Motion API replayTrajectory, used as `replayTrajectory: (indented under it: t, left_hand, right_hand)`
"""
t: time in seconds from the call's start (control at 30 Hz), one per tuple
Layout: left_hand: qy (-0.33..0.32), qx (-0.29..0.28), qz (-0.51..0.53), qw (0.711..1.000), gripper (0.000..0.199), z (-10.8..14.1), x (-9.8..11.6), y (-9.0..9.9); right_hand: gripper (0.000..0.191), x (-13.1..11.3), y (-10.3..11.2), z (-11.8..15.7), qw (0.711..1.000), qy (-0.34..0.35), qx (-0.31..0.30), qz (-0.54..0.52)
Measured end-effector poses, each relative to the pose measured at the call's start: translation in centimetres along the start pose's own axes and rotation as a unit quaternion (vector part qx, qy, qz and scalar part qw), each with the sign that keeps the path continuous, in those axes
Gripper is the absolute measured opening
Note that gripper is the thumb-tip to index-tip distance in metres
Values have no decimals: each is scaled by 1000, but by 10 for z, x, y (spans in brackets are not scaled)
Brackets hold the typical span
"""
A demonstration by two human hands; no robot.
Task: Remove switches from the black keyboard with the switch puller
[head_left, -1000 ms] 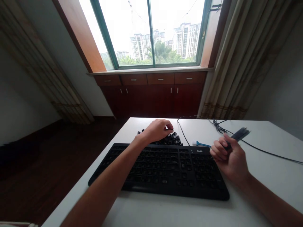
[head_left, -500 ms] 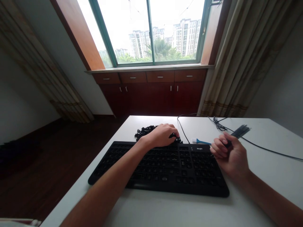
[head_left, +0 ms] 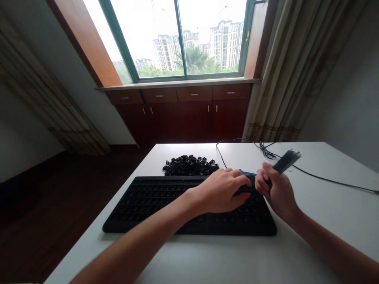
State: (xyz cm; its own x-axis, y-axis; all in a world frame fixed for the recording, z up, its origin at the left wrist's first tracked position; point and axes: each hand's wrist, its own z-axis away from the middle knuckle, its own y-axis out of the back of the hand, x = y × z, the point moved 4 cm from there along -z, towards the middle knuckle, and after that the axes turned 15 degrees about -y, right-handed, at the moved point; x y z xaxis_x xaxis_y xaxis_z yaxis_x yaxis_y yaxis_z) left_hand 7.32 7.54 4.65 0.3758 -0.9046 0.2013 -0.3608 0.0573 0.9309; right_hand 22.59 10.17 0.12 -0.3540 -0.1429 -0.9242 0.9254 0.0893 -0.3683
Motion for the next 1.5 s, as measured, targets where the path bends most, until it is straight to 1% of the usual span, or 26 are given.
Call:
replayTrajectory:
  t: [0.07, 0.13, 0.2, 0.27, 0.3, 0.4, 0.53, 0.6, 0.67, 0.77, 0.87, 1.0, 1.23, 1.37, 1.43, 1.5]
  left_hand:
    - [-9, 19, -11, 1000, 29, 4, 18, -12]
    - [-29, 25, -27, 999, 30, 12, 34, -24]
    - [-71, 30, -58, 995, 29, 21, 46, -32]
    - [-108, 30, -82, 990, 28, 27, 54, -37]
    - [-119, 31, -89, 988, 27, 29, 55, -38]
    - [-130, 38, -93, 986, 28, 31, 56, -41]
    - [-148, 37, -93, 984, 31, 30, 57, -44]
    - [-157, 35, -93, 983, 32, 30, 58, -46]
    - [-163, 34, -92, 982, 33, 29, 59, -48]
    - [-163, 32, -89, 982, 35, 27, 60, -50]
    - [-157, 32, -86, 983, 35, 27, 58, -51]
    - [-164, 28, -89, 982, 35, 27, 56, -50]
    - [-171, 13, -90, 981, 37, 28, 55, -50]
    - [-170, 13, -92, 981, 37, 28, 55, -51]
    - [-169, 15, -94, 981, 37, 28, 55, -51]
    - [-169, 17, -94, 981, 36, 28, 55, -50]
  right_hand:
    - [40, -7, -6, 5, 999, 11, -16, 46]
    - [41, -12, -10, 8, 995, 4, -36, 95]
    - [41, -16, -13, 8, 988, 5, -55, 143]
    - [40, -17, -11, 6, 986, 18, -51, 156]
    - [39, -17, -8, 4, 989, 24, -39, 143]
    - [33, -10, 3, -1, 998, 19, 1, 63]
    - [21, -3, 12, 0, 999, -10, 35, -12]
    - [21, -2, 15, 1, 997, -31, 59, -37]
    - [24, 0, 16, 0, 994, -72, 69, -55]
    - [31, 4, 16, -1, 990, -114, 63, -60]
    - [32, 6, 16, 0, 991, -112, 62, -47]
    - [32, 5, 15, 3, 991, -112, 61, -28]
    - [33, 5, 12, 7, 988, -146, 49, -18]
    - [33, 8, 9, 9, 991, -129, 44, -19]
    - [33, 8, 8, 9, 992, -119, 33, -27]
    - [33, 7, 7, 8, 991, -132, -1, -36]
